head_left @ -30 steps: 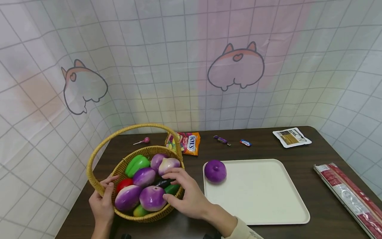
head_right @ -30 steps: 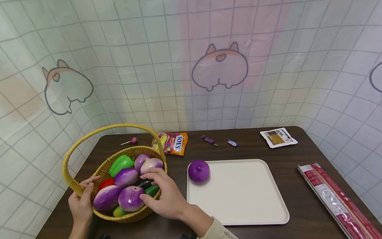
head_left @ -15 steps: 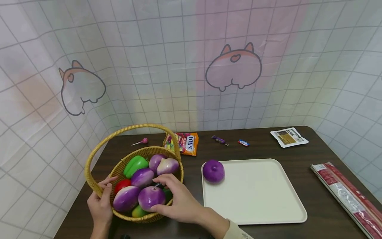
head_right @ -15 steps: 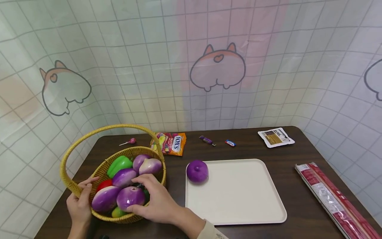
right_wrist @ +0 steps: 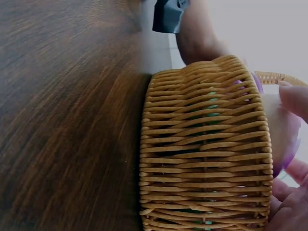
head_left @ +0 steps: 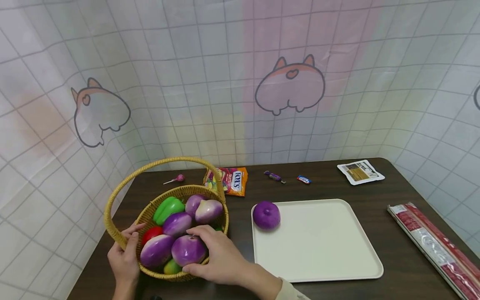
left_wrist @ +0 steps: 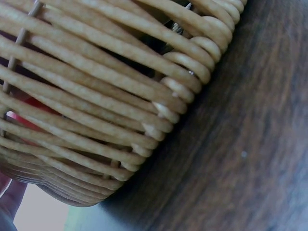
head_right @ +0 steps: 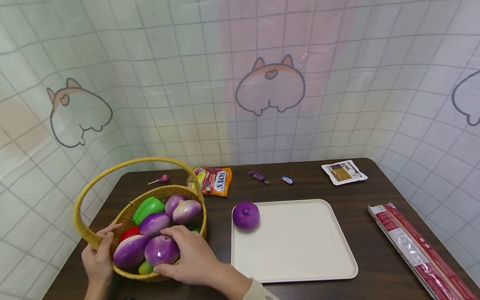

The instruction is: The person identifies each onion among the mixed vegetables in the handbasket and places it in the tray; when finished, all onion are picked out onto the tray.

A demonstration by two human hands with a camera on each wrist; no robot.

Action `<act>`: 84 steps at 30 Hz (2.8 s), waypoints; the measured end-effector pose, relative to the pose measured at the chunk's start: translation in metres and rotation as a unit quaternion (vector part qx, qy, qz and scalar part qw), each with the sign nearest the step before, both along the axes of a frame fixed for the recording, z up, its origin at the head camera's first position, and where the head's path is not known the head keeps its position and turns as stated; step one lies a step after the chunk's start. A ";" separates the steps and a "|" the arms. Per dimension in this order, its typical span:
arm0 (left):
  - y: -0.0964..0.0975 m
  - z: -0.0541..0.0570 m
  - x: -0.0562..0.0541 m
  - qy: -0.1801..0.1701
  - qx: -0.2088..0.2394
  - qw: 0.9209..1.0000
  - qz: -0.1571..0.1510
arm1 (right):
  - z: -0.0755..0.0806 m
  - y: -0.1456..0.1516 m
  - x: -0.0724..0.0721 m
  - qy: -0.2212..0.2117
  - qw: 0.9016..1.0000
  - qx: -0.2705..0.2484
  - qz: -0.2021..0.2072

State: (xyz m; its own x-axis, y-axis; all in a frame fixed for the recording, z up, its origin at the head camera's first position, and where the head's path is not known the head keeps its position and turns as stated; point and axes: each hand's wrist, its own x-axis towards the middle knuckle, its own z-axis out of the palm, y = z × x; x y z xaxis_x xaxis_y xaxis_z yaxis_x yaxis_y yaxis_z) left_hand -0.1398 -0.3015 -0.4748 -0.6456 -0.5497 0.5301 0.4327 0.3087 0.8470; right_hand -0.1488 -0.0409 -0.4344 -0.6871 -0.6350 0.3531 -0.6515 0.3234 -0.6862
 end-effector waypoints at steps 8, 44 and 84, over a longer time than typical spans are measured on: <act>0.000 -0.001 0.001 0.005 0.000 1.000 -0.003 | -0.003 -0.004 0.004 0.077 0.996 0.037 -0.019; 0.001 0.002 0.001 0.001 -0.003 1.000 0.001 | 0.016 0.021 -0.007 -0.018 0.998 -0.044 0.032; 0.003 0.002 0.001 -0.001 0.008 1.000 0.003 | 0.007 0.099 -0.006 -0.087 0.991 -0.076 -0.064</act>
State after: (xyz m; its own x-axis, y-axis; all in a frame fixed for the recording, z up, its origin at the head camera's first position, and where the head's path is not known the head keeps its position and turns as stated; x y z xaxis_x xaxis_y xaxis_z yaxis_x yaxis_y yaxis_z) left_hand -0.1390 -0.2989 -0.4724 -0.6430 -0.5619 0.5203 0.4299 0.2974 0.8525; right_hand -0.1550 0.0583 -0.4279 -0.8179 -0.4869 0.3066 -0.4791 0.2811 -0.8315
